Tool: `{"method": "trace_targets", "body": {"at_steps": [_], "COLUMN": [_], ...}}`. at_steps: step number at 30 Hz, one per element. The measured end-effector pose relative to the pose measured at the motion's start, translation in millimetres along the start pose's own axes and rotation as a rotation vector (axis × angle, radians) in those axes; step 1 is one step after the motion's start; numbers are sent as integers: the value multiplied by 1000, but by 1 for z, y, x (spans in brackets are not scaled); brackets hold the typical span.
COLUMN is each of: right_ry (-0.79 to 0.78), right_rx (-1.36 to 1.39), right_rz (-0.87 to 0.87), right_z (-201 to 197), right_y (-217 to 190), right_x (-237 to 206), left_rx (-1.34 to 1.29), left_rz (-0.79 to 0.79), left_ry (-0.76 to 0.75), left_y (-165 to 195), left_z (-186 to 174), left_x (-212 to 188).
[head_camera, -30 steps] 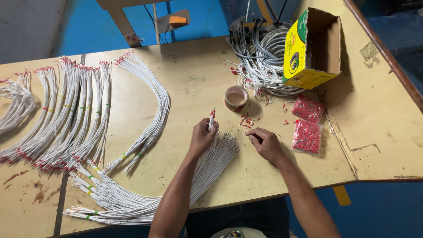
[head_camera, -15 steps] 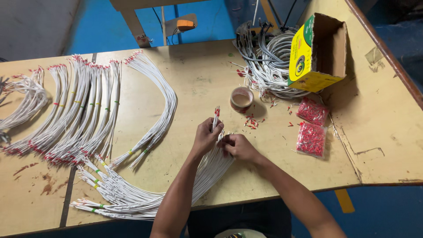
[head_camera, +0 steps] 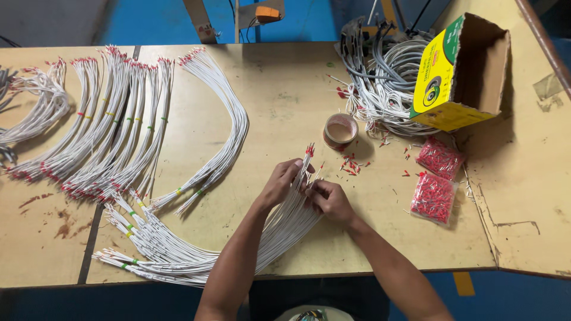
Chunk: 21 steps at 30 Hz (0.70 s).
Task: The person sits at a workbench and fits small red plastic caps onto the ends of white wires, working through a bundle one wire at a time and setting capped wires into growing rows on the bench. They occasionally gather and reposition the wire bundles as they work.
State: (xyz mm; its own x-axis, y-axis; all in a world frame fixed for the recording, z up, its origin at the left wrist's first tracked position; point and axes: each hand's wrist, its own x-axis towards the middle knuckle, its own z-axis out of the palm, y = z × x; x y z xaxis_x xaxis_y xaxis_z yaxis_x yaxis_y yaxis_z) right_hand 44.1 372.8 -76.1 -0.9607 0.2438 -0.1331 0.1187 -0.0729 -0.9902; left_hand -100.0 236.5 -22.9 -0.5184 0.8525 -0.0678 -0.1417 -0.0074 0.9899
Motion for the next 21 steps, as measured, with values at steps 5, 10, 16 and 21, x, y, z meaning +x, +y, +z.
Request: {"method": "trace_targets", "body": {"at_steps": [5, 10, 16, 21], "right_ry": [-6, 10, 21, 2], "right_rx": [-26, -66, -83, -93], "right_rz": [-37, -32, -55, -89], "right_z": [0, 2, 3, 2], "right_y": [-3, -10, -13, -8], "right_x": [-6, -10, -12, -11], "left_rx": [-8, -87, -13, 157], "left_rz": [-11, 55, 137, 263], "left_ry": [20, 31, 120, 181], "left_y": [-10, -16, -12, 0], "left_z": [-1, -2, -5, -8], "left_x": [3, 9, 7, 3]}}
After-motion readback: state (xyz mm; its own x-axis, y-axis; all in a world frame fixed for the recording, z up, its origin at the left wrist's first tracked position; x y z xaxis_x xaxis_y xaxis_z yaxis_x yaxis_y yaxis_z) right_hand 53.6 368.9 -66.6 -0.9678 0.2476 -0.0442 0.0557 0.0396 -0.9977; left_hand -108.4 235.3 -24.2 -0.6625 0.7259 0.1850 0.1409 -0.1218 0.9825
